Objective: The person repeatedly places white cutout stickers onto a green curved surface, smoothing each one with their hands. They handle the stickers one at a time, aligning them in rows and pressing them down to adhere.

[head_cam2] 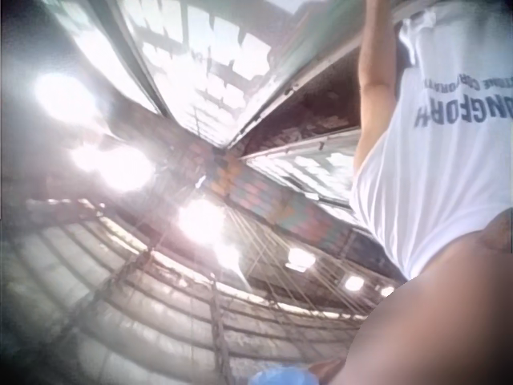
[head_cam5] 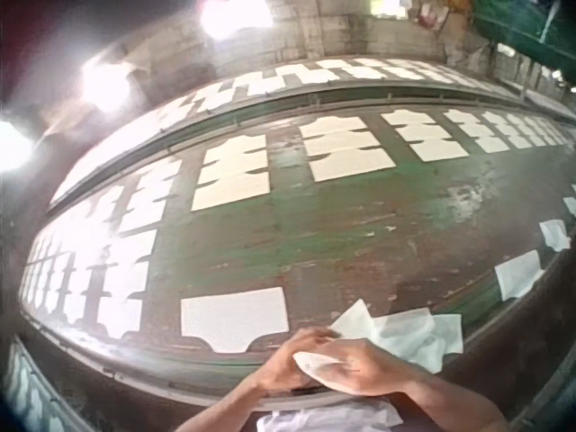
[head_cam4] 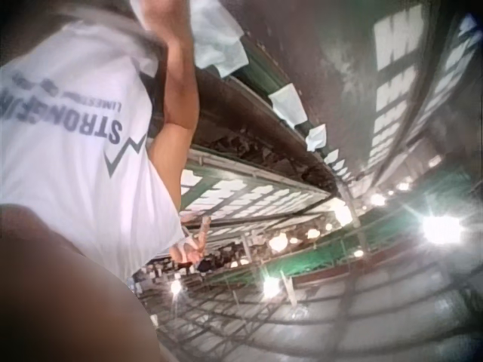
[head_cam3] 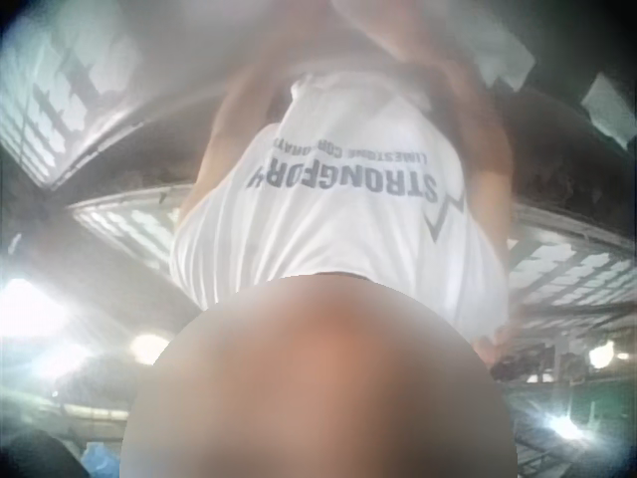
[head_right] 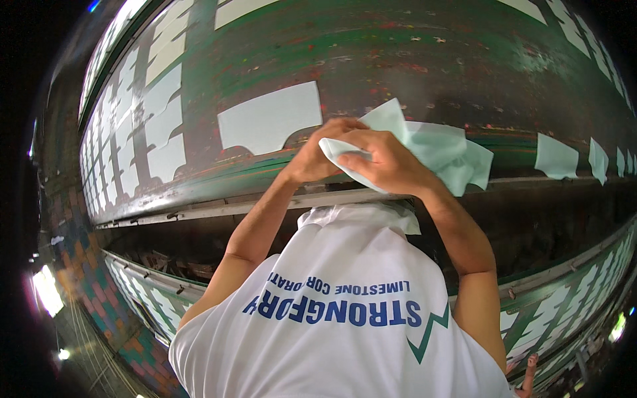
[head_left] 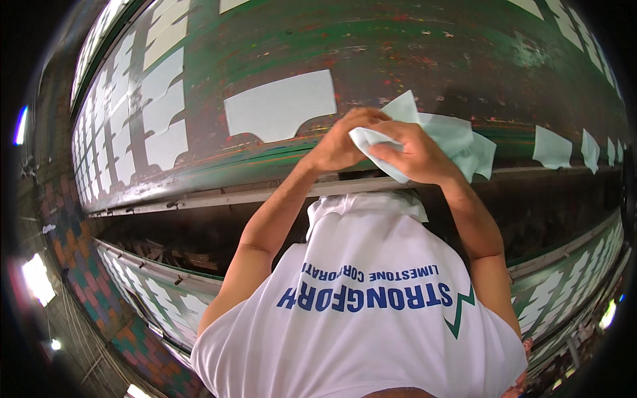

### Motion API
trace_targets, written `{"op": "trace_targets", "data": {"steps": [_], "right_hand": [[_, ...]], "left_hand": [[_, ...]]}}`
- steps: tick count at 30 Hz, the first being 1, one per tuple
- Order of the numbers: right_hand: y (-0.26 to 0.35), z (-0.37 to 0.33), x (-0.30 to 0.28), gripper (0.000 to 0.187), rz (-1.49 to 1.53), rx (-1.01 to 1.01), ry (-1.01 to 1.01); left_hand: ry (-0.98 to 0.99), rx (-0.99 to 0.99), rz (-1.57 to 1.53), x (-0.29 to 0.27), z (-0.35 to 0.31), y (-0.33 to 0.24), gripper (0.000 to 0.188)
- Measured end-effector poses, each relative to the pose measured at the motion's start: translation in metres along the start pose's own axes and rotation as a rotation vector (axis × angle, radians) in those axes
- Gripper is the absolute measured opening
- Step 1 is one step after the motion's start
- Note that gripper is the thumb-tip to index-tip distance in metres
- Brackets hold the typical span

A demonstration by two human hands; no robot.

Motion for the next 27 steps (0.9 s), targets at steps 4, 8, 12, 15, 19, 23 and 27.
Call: {"op": "trace_targets", "data": {"steps": [4,8,12,15,19,23,27], "right_hand": [[0.016,0.021,-0.050,0.052,0.306,-0.070,-0.375],[-0.032,0.033,-0.107,0.041,0.324,0.029,-0.726],[-0.106,0.071,-0.102,0.021,0.002,0.125,-0.590],[-0.161,0.097,-0.056,0.025,-0.211,0.317,-0.391],[-0.179,0.151,-0.010,0.027,-0.262,0.305,-0.367],[-0.177,0.205,0.000,0.035,-0.321,0.286,-0.412],[-0.173,0.239,-0.004,0.045,-0.324,0.260,-0.439]], "left_hand": [[0.047,-0.098,0.114,-0.018,-0.026,0.020,0.032],[-0.042,-0.099,0.031,-0.069,-0.057,0.037,0.028],[-0.279,-0.222,-0.166,-0.150,-0.095,0.074,0.032],[-0.481,-0.478,-0.249,-0.226,-0.124,0.118,0.034],[-0.750,-0.306,0.283,-0.334,-0.105,0.126,0.028],[-0.803,-0.347,0.437,-0.397,-0.084,0.151,0.028],[-0.853,-0.332,0.467,-0.431,-0.070,0.169,0.030]]}}
Point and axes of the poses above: each hand's wrist, its own z-axis towards the middle knuckle, its own x-axis out of the palm, y = z × x, the point moved 9 cm from there along z, towards the middle knuckle, and after that the axes turned 1 degree about -z, right-handed, at the moved point
